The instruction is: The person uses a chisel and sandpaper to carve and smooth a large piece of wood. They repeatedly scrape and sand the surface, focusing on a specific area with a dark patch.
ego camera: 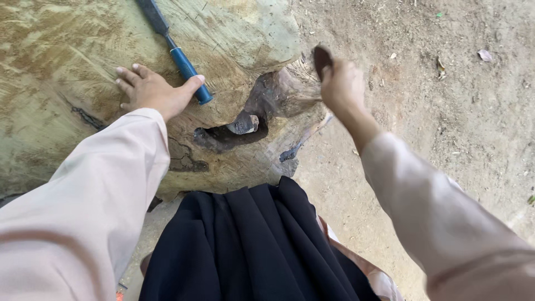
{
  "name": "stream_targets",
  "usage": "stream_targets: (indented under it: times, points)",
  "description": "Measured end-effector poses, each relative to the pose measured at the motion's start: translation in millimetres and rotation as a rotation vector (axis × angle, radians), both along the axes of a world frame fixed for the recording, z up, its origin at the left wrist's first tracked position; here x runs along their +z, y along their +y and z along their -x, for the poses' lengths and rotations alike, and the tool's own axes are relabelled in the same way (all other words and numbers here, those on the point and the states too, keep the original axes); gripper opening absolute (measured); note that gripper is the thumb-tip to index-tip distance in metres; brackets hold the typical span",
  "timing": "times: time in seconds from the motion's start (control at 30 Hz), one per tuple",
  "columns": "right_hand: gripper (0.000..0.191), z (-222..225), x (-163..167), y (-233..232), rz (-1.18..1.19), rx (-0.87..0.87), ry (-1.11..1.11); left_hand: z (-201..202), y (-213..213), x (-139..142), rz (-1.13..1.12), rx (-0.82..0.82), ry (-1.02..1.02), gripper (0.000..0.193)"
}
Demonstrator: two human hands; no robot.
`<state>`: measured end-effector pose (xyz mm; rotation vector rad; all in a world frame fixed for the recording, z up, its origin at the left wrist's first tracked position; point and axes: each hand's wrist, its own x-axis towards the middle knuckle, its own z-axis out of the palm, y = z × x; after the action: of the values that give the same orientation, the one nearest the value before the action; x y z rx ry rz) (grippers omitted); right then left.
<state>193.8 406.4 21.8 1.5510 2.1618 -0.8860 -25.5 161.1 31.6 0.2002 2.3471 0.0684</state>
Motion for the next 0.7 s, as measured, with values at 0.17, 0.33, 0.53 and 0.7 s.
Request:
stream_targets:
  times: [0.17, 0.33, 0.53, 0.7]
  points:
    - [0.018, 23, -37, -52, -0.233, 0.5, 0.012, 0, -3, -2, 0.016, -0.023, 0.007, 0.138]
    - [0.025, -24, -23, -53, -0.02, 0.45, 0.132, 1, -2, -5, 0.052, -0.053, -0.004, 0.138]
    - [0.033, 25, -22, -40, -0.037, 0.175, -0.087, 1, 0, -9, 0.065, -0.057, -0.008, 0.14]
    - [0.027, -3, -27, -46, -0.212, 0.865, 0.129, 3, 0, -9, 0.077, -0.064, -0.005, 0.14]
